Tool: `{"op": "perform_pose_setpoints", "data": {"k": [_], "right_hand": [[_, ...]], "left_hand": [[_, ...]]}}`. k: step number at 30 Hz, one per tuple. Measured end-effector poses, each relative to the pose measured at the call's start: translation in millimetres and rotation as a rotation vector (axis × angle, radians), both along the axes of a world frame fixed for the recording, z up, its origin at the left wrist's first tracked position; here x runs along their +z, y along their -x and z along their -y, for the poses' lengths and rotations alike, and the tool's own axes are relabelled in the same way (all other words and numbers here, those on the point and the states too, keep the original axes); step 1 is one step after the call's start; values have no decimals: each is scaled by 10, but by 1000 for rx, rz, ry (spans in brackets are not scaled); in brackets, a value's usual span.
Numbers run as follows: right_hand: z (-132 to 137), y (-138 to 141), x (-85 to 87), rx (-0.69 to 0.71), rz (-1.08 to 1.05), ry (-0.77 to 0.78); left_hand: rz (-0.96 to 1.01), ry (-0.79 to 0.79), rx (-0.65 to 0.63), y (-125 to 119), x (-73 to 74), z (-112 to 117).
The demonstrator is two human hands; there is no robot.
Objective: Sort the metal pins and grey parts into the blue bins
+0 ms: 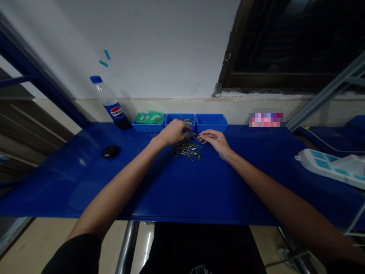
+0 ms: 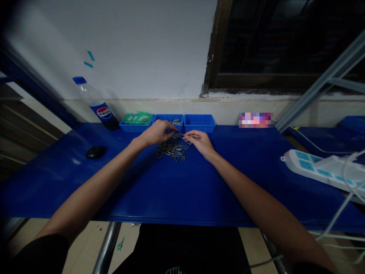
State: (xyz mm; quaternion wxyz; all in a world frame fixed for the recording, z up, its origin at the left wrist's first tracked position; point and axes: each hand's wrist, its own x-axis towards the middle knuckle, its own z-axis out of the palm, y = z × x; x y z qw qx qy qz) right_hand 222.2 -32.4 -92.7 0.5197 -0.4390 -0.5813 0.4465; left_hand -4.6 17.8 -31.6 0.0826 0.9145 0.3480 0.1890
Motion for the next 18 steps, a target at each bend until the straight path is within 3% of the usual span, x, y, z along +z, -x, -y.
{"op": "perform_pose_setpoints", "data": {"k": [3, 6, 18], "right_hand": [[-7, -11, 2, -16, -8, 4], [-18, -18, -5, -23, -17, 12], [-47, -19, -37, -16, -22, 17]], "left_hand": [[-175, -11, -61, -23, -39, 25], [-281, 15, -17, -35, -98, 29], [-284, -77, 51, -59, -152, 63]]}}
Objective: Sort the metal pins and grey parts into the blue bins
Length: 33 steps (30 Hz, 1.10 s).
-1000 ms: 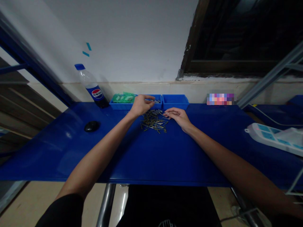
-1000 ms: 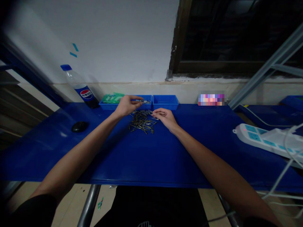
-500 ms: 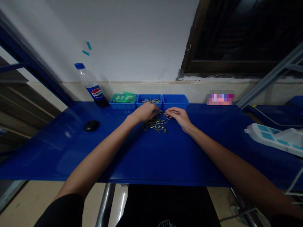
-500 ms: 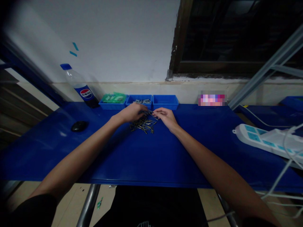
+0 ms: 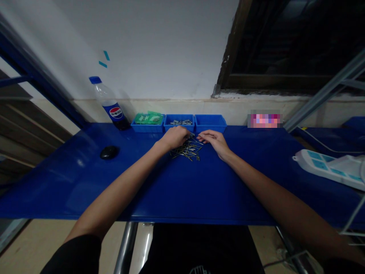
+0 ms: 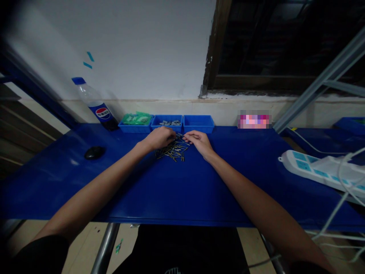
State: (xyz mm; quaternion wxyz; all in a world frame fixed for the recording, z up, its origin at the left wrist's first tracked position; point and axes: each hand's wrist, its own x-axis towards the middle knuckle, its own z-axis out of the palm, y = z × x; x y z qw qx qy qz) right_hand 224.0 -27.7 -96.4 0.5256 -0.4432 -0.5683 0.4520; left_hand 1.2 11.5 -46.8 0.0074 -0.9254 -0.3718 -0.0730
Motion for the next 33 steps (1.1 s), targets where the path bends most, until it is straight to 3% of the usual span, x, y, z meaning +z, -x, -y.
{"op": "perform_pose_setpoints", "data": {"k": [9, 16, 26, 33], "right_hand": [[9, -4, 8, -1, -5, 4], [24, 0, 39, -1, -14, 12], [-1, -8, -1, 0, -13, 3], [-1, -11, 7, 0, -33, 14]], "left_hand": [[-18, 21, 17, -5, -3, 28], [5, 21, -41, 7, -22, -8], [307, 37, -126, 36, 104, -59], [407, 187, -104, 6, 85, -59]]}}
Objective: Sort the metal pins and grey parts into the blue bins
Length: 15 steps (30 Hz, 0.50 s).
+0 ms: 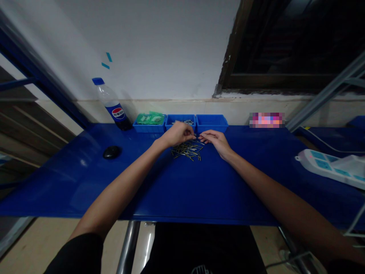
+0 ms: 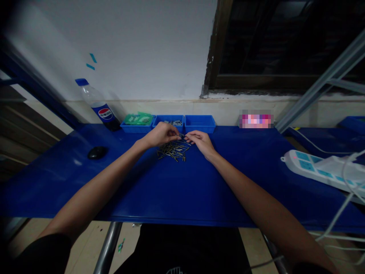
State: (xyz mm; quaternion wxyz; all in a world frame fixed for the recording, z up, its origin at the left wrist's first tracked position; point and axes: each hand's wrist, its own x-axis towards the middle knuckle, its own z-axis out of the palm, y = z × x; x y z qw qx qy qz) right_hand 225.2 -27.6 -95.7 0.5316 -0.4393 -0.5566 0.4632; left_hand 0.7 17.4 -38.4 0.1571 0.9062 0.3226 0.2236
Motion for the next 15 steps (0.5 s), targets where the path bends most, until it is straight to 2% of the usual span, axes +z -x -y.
{"op": "perform_pose_setpoints", "data": {"k": [6, 15], "right_hand": [[-5, 1, -1, 9, 6, 2], [-19, -10, -29, 33, 32, -11]], "left_hand": [[59, 248, -1, -2, 38, 56], [233, 563, -155, 33, 61, 1]]}}
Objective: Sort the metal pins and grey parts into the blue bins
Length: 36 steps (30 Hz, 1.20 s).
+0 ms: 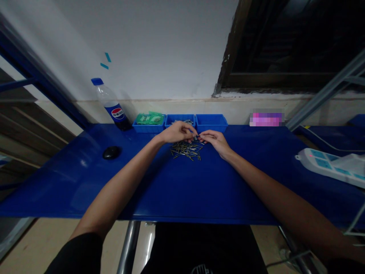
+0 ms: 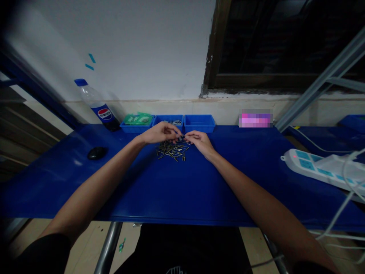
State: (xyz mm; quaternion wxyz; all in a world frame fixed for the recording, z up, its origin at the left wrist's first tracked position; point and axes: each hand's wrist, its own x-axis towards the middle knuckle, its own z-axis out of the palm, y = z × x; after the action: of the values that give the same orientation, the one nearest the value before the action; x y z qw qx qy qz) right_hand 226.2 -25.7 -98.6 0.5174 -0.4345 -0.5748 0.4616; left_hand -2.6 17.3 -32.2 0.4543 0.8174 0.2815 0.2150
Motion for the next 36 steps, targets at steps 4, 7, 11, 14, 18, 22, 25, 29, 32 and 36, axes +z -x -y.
{"op": "perform_pose_setpoints", "data": {"k": [4, 7, 11, 14, 18, 22, 25, 29, 32, 36], "right_hand": [[34, 6, 7, 60, -4, -30], [60, 12, 23, 110, -9, -49], [70, 12, 38, 104, -17, -49], [68, 11, 35, 84, -14, -36], [73, 12, 30, 88, -30, -19], [88, 10, 37, 98, -33, -28], [92, 7, 39, 101, -35, -20], [81, 3, 26, 81, -33, 0], [73, 1, 14, 65, -23, 1], [70, -2, 10, 64, -13, -6]], "left_hand": [[48, 150, -23, 11, 4, -1], [80, 233, 6, 17, 22, 15], [82, 295, 34, 26, 53, 44], [81, 310, 42, 23, 75, 71], [85, 313, 61, 13, 104, 99], [85, 306, 93, 17, 124, 102], [81, 294, 118, 20, 121, 95], [106, 249, 193, 0, 81, 70], [185, 195, 333, -15, 30, 16], [234, 46, 540, 10, -23, -75]]}}
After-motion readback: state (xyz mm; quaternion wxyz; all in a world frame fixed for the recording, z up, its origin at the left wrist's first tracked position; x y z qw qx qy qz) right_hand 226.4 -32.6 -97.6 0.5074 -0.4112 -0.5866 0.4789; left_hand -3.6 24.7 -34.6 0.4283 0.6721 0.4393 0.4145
